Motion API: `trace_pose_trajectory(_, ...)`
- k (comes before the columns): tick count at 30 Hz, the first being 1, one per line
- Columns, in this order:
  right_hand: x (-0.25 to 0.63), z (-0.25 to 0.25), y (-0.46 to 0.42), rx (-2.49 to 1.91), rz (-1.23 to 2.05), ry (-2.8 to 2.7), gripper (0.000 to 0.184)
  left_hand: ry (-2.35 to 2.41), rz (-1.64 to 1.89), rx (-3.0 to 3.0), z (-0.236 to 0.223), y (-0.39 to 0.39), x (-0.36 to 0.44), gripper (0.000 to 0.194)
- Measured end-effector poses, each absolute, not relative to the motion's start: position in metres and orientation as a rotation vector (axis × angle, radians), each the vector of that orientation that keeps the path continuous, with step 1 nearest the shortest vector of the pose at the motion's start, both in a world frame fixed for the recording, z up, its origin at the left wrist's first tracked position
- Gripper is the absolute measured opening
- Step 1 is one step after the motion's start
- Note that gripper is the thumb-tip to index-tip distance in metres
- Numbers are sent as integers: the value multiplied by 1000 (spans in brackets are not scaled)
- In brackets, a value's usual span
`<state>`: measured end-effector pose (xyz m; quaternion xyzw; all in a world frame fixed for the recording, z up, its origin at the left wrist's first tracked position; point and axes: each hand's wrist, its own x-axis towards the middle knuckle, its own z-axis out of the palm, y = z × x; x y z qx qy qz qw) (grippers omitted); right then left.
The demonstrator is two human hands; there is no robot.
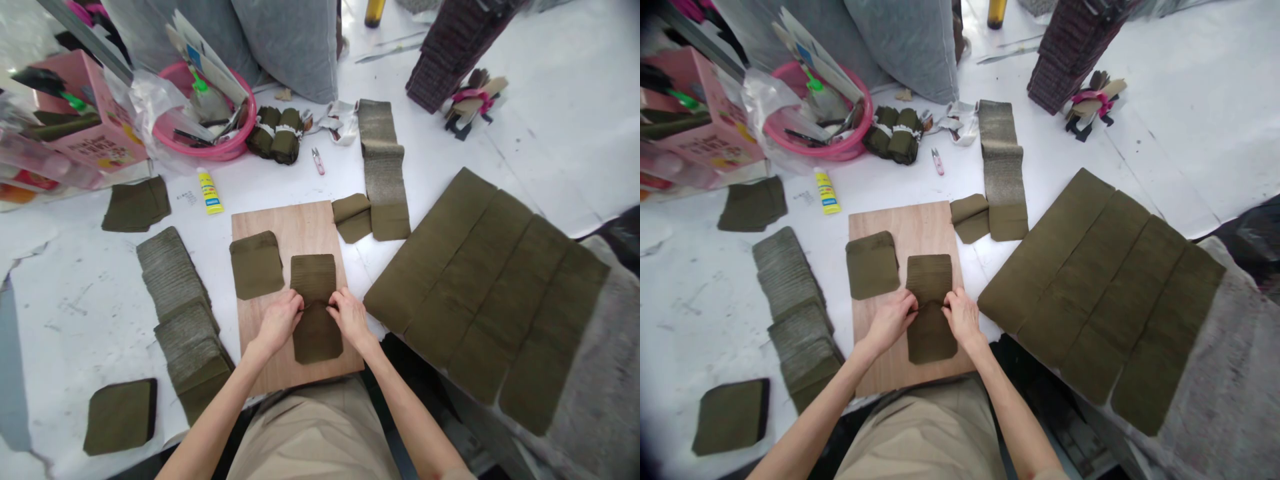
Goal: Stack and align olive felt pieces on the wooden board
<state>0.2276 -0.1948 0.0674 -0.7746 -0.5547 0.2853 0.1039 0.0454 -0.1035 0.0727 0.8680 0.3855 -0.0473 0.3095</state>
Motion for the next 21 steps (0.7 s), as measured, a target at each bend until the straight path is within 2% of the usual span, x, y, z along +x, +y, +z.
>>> trace_pose_trajectory(14,225,68,-195,-2340,800,-1630,10,1222,166,1876,54,-112,34,11)
trace_pose_trajectory(21,224,69,-196,-2344,798,-1597,8,1308,297,1889,53,-120,37,19)
